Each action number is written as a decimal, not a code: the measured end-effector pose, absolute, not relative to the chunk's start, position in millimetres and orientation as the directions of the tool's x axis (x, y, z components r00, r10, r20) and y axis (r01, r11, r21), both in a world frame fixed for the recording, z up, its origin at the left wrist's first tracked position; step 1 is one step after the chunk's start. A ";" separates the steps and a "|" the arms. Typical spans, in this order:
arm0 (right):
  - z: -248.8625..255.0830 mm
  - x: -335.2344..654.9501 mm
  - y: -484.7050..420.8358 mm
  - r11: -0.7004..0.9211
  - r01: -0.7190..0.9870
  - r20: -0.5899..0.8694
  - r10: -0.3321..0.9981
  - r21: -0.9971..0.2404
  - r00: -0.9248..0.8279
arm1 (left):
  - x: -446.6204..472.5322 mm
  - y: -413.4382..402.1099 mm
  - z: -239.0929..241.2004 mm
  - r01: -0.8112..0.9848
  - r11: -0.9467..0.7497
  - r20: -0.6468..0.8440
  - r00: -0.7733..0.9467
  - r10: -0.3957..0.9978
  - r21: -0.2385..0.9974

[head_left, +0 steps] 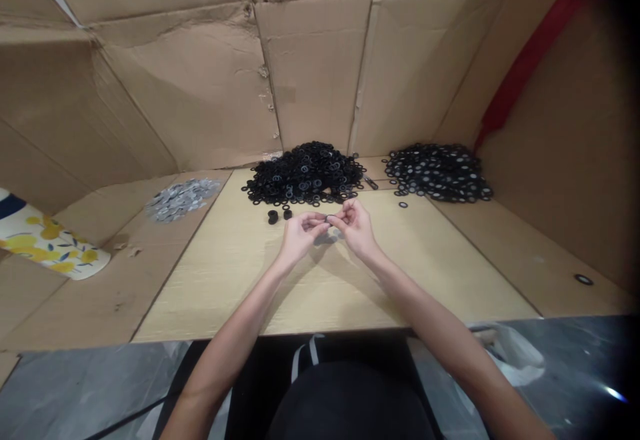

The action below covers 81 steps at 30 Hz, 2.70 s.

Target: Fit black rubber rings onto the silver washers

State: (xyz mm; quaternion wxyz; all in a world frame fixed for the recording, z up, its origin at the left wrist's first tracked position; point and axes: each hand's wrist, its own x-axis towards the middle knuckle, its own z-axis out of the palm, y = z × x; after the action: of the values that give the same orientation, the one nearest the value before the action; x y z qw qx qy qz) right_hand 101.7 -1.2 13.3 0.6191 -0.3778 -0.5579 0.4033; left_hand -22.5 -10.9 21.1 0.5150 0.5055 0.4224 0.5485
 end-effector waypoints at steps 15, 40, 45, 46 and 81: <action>10.8 102.9 6.5 0.389 0.121 0.390 0.921 -0.913 -0.016 | -27.8 3.4 8.7 -0.343 -0.082 0.077 -0.026 0.997 0.936; 10.8 104.5 5.1 0.438 0.078 0.434 0.899 -0.896 -0.064 | -21.5 -2.5 6.8 -0.479 -0.064 0.060 -0.023 0.998 0.876; 12.8 105.7 6.1 0.402 0.054 0.398 0.914 -0.914 -0.071 | -20.8 -3.2 6.1 -0.482 -0.062 0.059 -0.022 0.998 0.874; 12.3 105.7 6.2 0.406 0.077 0.403 0.914 -0.911 -0.050 | -20.9 -3.0 5.3 -0.468 -0.071 0.070 -0.020 0.997 0.881; 7.6 104.2 -8.0 0.602 0.521 0.549 0.789 -0.605 -0.274 | -23.9 -7.2 6.1 -0.475 0.260 -0.174 0.217 0.960 0.841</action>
State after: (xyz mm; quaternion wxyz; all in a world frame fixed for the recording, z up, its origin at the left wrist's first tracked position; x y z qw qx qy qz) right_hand 104.2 -8.0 7.6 0.4334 -0.4185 -0.7830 0.1546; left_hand -23.9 -7.2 6.1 0.7052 0.3334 0.3642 0.5088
